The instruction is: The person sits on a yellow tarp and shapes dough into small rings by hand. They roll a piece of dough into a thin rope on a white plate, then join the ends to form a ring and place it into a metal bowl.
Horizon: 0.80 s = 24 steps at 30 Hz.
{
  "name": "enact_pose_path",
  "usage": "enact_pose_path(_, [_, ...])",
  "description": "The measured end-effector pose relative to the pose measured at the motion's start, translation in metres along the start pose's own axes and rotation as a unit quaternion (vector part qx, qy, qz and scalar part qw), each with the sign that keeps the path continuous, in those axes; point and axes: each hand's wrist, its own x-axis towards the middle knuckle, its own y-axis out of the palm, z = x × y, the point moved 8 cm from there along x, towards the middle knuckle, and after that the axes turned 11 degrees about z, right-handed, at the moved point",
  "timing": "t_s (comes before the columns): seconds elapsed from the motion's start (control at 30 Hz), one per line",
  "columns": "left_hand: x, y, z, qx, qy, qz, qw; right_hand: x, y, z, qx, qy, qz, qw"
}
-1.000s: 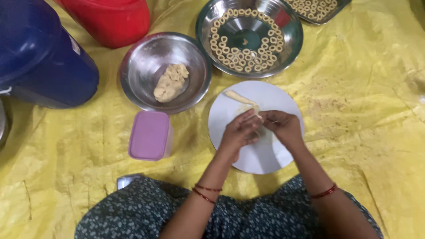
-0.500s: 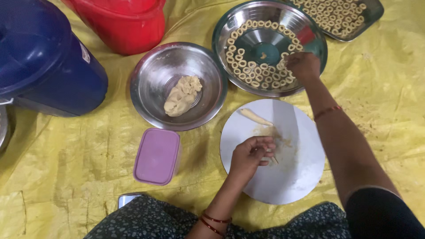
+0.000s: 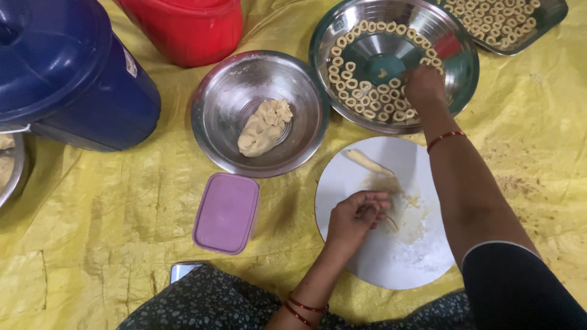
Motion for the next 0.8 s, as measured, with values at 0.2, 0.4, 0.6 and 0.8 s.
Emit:
enact_pose_path(0.2, [0.002,-0.009,-0.007,0.022,0.033,-0.024,0.999,-0.085,-0.082,0.018,0.122,-0.042,-0.074,0.989])
enact_pose_path(0.4, [-0.001,-0.009,-0.020,-0.008,0.050,-0.029,0.998,-0.257,-0.132,0.052,0.135,0.045,0.049,0.989])
enact_pose_path(0.6, [-0.016,-0.018,0.000,0.361,-0.177,0.049,0.914,-0.362,-0.124,0.074,0.154,0.127,0.174,0.964])
enact_pose_path(0.8, [-0.013,-0.011,0.038,0.283,-0.246,0.090,0.923,-0.369,-0.125,0.134,0.122,-0.125,0.033,0.984])
